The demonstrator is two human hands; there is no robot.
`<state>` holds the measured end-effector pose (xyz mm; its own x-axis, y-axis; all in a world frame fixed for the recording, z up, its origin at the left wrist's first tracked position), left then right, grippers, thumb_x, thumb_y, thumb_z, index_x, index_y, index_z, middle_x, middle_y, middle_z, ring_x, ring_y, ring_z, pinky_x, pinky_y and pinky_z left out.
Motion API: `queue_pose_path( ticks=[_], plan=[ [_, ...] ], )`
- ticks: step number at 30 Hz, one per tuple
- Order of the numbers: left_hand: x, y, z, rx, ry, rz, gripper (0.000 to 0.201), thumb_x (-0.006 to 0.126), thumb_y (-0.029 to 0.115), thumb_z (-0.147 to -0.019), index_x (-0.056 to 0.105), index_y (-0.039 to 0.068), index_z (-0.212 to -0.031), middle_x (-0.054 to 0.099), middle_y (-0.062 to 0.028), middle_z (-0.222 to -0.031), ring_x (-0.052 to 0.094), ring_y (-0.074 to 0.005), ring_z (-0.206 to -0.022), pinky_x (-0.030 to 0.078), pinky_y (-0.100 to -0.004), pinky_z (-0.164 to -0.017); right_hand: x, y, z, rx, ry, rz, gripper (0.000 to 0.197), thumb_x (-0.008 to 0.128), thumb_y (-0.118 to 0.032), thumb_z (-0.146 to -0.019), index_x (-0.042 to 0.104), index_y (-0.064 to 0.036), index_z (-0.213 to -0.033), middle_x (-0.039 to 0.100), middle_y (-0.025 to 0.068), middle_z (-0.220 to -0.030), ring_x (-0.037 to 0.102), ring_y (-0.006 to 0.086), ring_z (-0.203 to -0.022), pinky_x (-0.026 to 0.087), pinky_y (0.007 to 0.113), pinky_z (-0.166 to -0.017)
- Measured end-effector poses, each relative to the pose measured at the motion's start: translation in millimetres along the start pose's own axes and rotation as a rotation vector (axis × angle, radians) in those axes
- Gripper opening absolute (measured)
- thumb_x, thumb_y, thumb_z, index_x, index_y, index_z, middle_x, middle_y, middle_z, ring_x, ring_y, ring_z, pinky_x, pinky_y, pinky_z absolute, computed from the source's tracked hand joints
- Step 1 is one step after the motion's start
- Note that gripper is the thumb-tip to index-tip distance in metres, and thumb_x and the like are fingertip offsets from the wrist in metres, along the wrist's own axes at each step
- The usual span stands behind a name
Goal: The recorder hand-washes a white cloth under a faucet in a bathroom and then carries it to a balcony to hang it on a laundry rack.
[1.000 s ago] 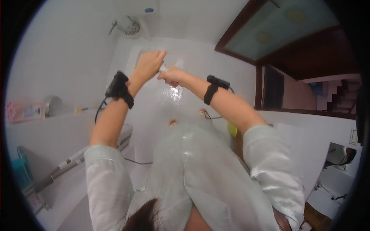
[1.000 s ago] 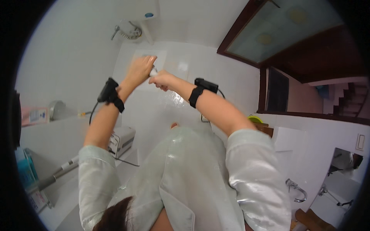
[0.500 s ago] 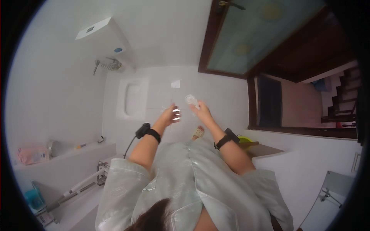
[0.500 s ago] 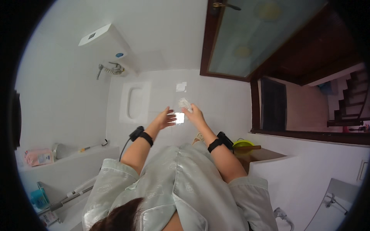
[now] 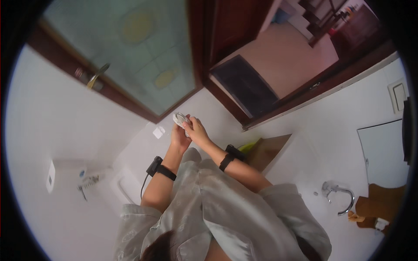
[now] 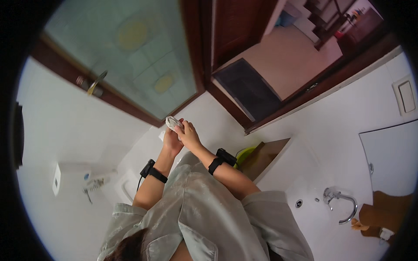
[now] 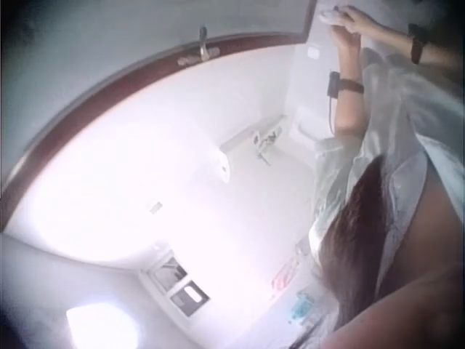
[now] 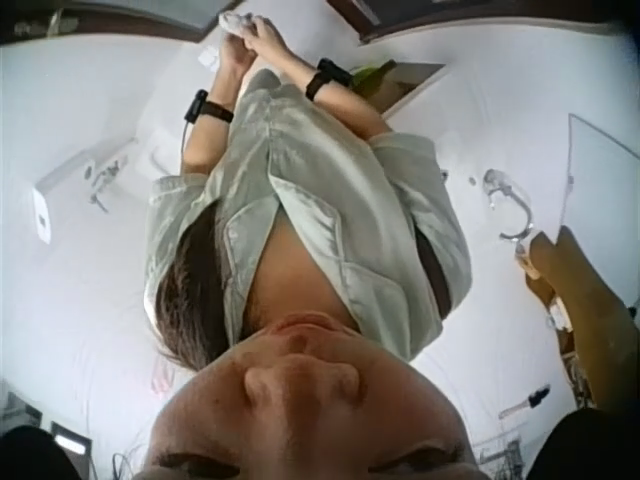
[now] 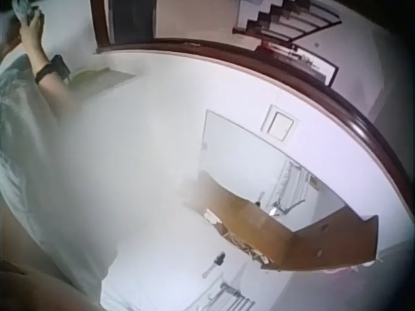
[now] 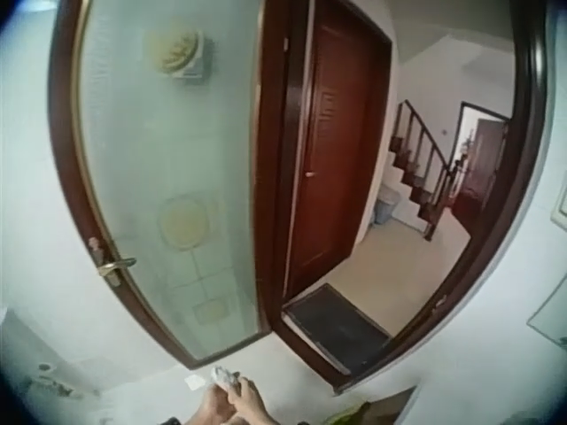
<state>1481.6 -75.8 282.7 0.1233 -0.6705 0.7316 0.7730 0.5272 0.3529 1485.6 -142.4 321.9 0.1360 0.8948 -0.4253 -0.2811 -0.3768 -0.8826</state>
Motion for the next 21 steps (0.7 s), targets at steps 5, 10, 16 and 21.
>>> queue_pose_path(
  ticks=[5, 10, 16, 21],
  plan=[
    [60, 9, -119, -0.167, 0.027, -0.169, 0.047, 0.047, 0.049, -0.087, 0.050, 0.011, -0.114, 0.055, -0.0073, -0.106, 0.053, -0.0213, -0.099, 0.042, -0.0436, -0.086, -85, 54, -102, 0.107, 0.134, -0.144, 0.038, 0.054, -0.032, -0.084, 0.048, -0.0022, -0.108, 0.052, 0.0218, -0.108, 0.052, 0.0345, -0.098, 0.041, 0.040, -0.083],
    [84, 53, -300, -0.139, 0.000, -0.207, 0.041, 0.052, 0.043, -0.087, 0.051, 0.008, -0.108, 0.058, -0.0067, -0.090, 0.057, -0.0184, -0.083, 0.047, -0.0314, -0.075, -189, 128, -212, 0.194, 0.356, 0.020, 0.033, 0.065, -0.020, -0.072, 0.051, -0.0041, -0.097, 0.054, 0.0127, -0.088, 0.055, 0.0236, -0.083, 0.045, 0.034, -0.071],
    [127, 82, -495, -0.260, -0.066, -0.324, 0.031, 0.052, 0.040, -0.087, 0.056, 0.010, -0.095, 0.056, -0.0003, -0.078, 0.055, -0.0105, -0.067, 0.046, -0.0249, -0.061, -325, 222, -280, 0.530, 0.487, -0.044, 0.041, 0.065, -0.011, -0.068, 0.049, -0.0083, -0.106, 0.050, 0.0051, -0.071, 0.052, 0.0185, -0.066, 0.044, 0.033, -0.063],
    [205, 54, -609, -0.309, 0.054, -0.459, 0.024, 0.052, 0.037, -0.088, 0.057, 0.015, -0.095, 0.055, 0.0041, -0.075, 0.051, -0.0048, -0.060, 0.041, -0.0181, -0.049, -403, 284, -322, 0.662, 0.545, -0.453, 0.047, 0.059, -0.014, -0.078, 0.045, -0.0083, -0.122, 0.055, 0.0068, -0.095, 0.055, 0.0169, -0.085, 0.047, 0.032, -0.073]
  ],
)
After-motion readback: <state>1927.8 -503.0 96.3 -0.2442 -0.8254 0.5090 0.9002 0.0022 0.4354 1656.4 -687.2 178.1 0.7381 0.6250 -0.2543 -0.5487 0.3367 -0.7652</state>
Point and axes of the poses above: each hand's wrist, its own z-axis away from the middle knuckle, its own x-axis out of the palm, y = z × x, the point moved 10 cm from there along -z, towards the middle knuckle
